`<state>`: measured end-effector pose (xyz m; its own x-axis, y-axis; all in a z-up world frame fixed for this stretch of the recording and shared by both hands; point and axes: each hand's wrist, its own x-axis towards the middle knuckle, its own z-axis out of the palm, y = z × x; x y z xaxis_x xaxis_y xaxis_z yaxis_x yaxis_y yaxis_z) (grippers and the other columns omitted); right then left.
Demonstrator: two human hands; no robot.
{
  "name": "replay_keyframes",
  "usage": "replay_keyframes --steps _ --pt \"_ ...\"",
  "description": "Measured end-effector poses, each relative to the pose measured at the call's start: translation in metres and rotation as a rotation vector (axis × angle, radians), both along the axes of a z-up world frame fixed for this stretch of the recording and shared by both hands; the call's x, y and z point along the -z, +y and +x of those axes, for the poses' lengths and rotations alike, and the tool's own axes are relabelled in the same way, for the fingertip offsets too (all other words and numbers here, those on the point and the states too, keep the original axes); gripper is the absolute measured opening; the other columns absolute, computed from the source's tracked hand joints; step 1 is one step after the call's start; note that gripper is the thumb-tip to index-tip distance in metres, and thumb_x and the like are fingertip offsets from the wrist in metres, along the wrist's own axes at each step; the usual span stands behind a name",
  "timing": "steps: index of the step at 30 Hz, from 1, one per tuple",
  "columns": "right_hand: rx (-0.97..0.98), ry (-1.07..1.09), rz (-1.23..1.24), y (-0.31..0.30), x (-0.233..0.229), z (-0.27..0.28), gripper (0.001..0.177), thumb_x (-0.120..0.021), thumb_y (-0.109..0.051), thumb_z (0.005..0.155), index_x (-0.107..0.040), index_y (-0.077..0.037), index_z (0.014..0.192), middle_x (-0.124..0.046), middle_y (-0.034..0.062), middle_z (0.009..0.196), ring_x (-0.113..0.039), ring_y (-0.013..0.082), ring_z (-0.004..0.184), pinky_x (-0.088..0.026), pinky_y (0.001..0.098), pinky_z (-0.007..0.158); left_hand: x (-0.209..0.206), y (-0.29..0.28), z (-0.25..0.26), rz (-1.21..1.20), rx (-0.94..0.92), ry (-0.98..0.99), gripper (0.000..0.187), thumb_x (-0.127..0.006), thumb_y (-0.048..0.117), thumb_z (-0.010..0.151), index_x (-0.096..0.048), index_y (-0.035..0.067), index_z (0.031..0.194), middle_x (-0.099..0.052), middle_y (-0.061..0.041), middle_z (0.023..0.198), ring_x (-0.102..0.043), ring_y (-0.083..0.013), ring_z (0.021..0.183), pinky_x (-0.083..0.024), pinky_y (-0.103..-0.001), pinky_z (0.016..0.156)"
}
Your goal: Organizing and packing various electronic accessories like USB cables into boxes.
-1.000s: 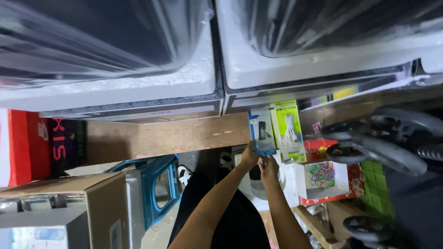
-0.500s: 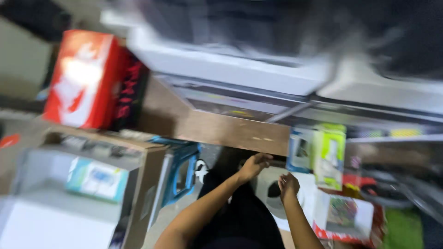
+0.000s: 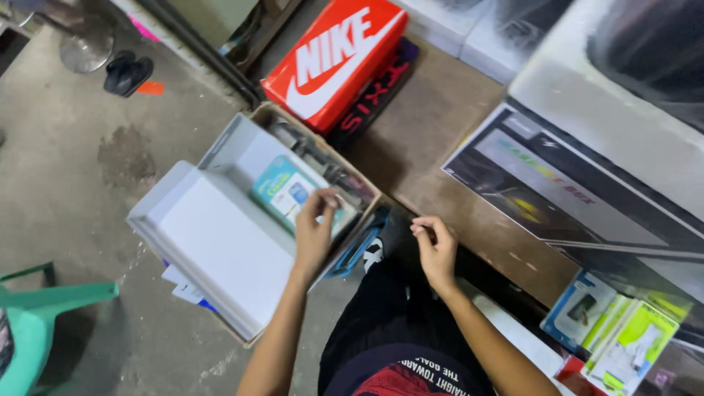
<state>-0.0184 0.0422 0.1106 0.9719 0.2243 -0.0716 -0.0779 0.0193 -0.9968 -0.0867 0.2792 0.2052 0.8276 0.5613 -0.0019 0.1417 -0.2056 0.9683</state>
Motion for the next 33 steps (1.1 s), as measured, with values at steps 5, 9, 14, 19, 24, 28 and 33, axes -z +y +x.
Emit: replay_keyframes --steps 5,9,14,19,24,28,33 --pt "-0.261 -0.593 -0.228 0.084 -0.108 -0.002 0.015 -0.062 0.000 0.091 -0.068 -0.001 0.105 -0.070 0.0126 0.106 -0.069 0.0292 0.099 -0.055 0.0370 0.089 0.021 0.098 -0.005 0.474 -0.143 0.216 0.030 -0.065 0.010 0.094 -0.065 0.004 0.123 -0.067 -0.015 0.114 -0.065 -0.0294 0.104 -0.051 -0.042 0.086" --pt "-0.601 -0.822 -0.304 0.130 -0.124 -0.011 0.028 -0.066 -0.002 0.085 -0.069 -0.002 0.112 -0.069 0.0132 0.120 -0.067 0.0325 0.110 -0.053 0.0423 0.096 0.051 0.134 -0.004 0.776 -0.202 0.441 0.051 -0.071 0.016 0.086 -0.059 0.005 0.135 -0.058 -0.019 0.133 -0.058 -0.0405 0.116 -0.050 -0.051 0.097" --pt "-0.769 -0.924 -0.568 0.163 -0.086 -0.024 0.041 -0.069 -0.016 0.085 -0.067 -0.003 0.123 -0.064 0.0185 0.130 -0.061 0.0349 0.117 -0.047 0.0455 0.099 0.063 0.148 0.004 0.853 -0.160 0.542 0.059 -0.074 0.025 0.083 -0.058 0.003 0.135 -0.057 -0.018 0.135 -0.058 -0.0401 0.115 -0.048 -0.056 0.093" --pt "-0.807 -0.959 -0.843 0.171 -0.083 -0.028 0.046 -0.066 -0.031 0.090 -0.064 -0.004 0.127 -0.062 0.0183 0.133 -0.059 0.0329 0.121 -0.044 0.0457 0.096 0.075 0.160 0.010 0.767 -0.080 0.556 0.057 -0.072 0.028 0.086 -0.059 0.006 0.136 -0.059 -0.016 0.132 -0.057 -0.0382 0.118 -0.047 -0.056 0.094" --pt "-0.859 -0.849 -0.898 0.171 -0.088 -0.027 0.045 -0.064 -0.032 0.089 -0.064 -0.006 0.125 -0.062 0.0166 0.129 -0.059 0.0337 0.118 -0.046 0.0481 0.090 0.076 0.160 0.013 0.788 -0.123 0.564 0.048 -0.077 0.037 0.081 -0.068 0.012 0.120 -0.065 -0.015 0.117 -0.059 -0.0370 0.112 -0.042 -0.060 0.094" --pt "-0.795 -0.924 -0.876 0.164 -0.079 -0.027 0.046 -0.065 -0.033 0.088 -0.065 -0.005 0.125 -0.063 0.0166 0.128 -0.060 0.0343 0.116 -0.047 0.0472 0.090 0.059 0.159 0.009 0.680 -0.091 0.565 0.048 -0.080 0.041 0.075 -0.070 0.011 0.112 -0.066 -0.016 0.111 -0.060 -0.0363 0.111 -0.041 -0.061 0.092" --pt "-0.770 -0.874 -0.559 0.145 -0.095 -0.024 0.040 -0.068 -0.013 0.084 -0.066 -0.005 0.124 -0.065 0.0139 0.122 -0.062 0.0315 0.113 -0.049 0.0440 0.094 0.030 0.166 -0.010 0.320 -0.024 0.401 0.040 -0.085 0.035 0.077 -0.066 0.004 0.092 -0.066 -0.013 0.079 -0.063 -0.0215 0.072 -0.051 -0.038 0.065"
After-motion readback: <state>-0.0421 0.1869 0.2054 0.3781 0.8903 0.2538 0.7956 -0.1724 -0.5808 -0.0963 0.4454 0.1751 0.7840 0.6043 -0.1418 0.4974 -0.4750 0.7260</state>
